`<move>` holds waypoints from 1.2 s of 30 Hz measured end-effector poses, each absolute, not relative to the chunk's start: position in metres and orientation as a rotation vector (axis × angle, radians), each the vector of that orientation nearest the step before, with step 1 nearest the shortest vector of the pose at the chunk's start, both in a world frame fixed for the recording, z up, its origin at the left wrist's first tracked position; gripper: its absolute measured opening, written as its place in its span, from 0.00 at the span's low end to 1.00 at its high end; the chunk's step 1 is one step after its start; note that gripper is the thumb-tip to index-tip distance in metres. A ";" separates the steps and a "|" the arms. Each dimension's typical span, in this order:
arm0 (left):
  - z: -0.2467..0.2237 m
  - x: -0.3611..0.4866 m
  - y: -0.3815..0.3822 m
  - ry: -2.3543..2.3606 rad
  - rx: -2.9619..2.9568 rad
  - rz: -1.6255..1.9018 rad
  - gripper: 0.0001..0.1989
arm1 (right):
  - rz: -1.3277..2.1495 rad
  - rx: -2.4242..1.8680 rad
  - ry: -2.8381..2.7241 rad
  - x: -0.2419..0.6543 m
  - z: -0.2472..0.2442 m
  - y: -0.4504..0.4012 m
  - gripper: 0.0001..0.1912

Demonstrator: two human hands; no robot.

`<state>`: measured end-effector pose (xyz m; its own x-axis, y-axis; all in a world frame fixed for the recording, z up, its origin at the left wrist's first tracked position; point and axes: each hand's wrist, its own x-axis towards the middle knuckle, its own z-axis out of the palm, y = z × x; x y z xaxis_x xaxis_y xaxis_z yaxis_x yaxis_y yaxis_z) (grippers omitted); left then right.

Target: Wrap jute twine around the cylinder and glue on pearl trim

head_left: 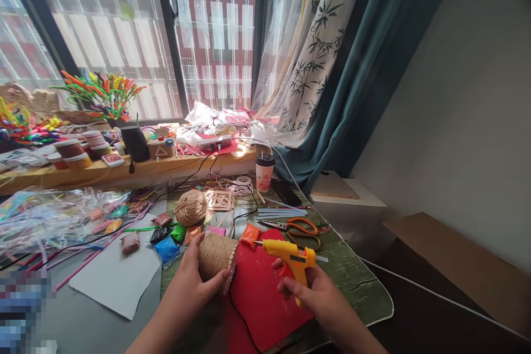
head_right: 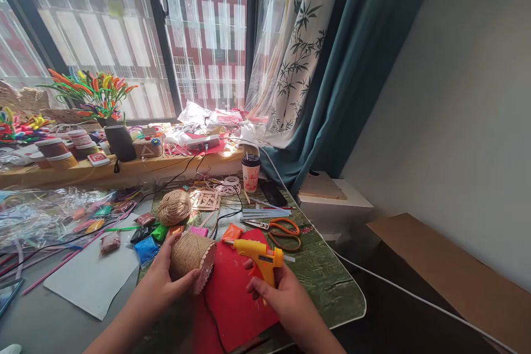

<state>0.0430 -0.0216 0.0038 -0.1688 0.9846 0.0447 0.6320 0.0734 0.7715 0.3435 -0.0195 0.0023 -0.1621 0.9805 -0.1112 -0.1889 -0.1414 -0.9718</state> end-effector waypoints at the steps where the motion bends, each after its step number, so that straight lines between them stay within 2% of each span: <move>1: 0.003 0.043 -0.022 1.860 1.610 0.918 0.52 | 1.547 -1.056 -1.139 0.337 0.006 -0.022 0.29; 4: 0.002 0.042 -0.021 1.863 1.643 0.916 0.51 | 1.646 -1.084 -1.226 0.320 0.017 -0.026 0.33; 8: 0.000 0.042 -0.021 1.859 1.654 0.925 0.51 | 1.599 -1.172 -1.303 0.308 0.021 -0.028 0.37; 17: 0.000 0.043 -0.022 1.855 1.657 0.939 0.51 | 1.486 -1.124 -1.533 0.302 0.031 -0.032 0.23; 36: 0.001 0.044 -0.023 1.848 1.627 0.976 0.50 | 1.458 -1.119 -1.513 0.299 0.034 -0.031 0.22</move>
